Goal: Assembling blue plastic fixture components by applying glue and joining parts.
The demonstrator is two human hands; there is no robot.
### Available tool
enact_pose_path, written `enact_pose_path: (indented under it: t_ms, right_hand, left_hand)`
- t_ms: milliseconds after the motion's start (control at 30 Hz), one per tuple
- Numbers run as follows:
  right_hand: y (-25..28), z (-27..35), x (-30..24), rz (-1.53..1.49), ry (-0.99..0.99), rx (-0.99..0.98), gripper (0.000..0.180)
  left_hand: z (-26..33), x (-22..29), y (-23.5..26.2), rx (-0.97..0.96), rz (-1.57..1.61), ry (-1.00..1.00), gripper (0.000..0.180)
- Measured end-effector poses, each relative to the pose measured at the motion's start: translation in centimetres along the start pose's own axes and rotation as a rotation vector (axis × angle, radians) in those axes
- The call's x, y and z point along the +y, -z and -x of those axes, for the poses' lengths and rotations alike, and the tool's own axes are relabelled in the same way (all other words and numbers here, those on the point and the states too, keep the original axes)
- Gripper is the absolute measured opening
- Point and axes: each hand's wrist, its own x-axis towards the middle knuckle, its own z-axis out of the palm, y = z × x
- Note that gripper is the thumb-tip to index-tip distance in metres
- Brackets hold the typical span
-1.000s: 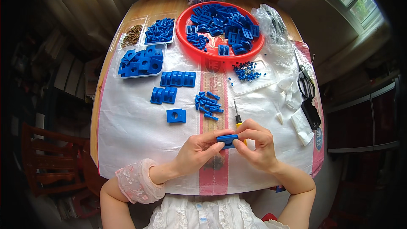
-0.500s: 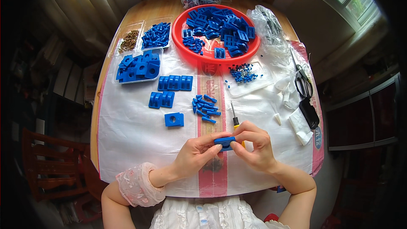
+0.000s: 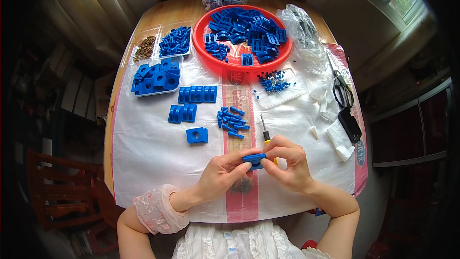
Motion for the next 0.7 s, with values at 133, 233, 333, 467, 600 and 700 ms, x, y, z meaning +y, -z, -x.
enact_pose_path:
  t_ms: [133, 233, 333, 467, 600, 700]
  right_hand:
    - [0.07, -0.05, -0.06, 0.006, -0.004, -0.006, 0.004]
    - [0.08, -0.09, -0.11, 0.01, -0.009, -0.009, 0.005]
    - [0.03, -0.07, 0.04, 0.009, 0.009, -0.002, 0.005]
    - [-0.04, -0.09, 0.02, -0.003, 0.018, 0.004, 0.006]
    - [-0.1, -0.16, -0.04, -0.001, 0.016, -0.004, 0.005]
    - [-0.09, 0.04, 0.14, -0.066, -0.034, 0.008, 0.005]
  left_hand:
    - [0.01, -0.22, 0.13, 0.004, -0.013, -0.01, 0.038]
    - [0.04, -0.3, 0.18, 0.007, -0.028, -0.014, 0.038]
    - [0.01, -0.4, 0.14, 0.01, -0.033, -0.018, 0.038]
    - [0.02, -0.49, 0.16, 0.008, -0.021, -0.016, 0.038]
    - [-0.03, -0.61, -0.43, 0.044, 0.003, -0.084, 0.038]
    - [-0.03, -0.13, -0.45, 0.018, -0.036, -0.049, 0.045]
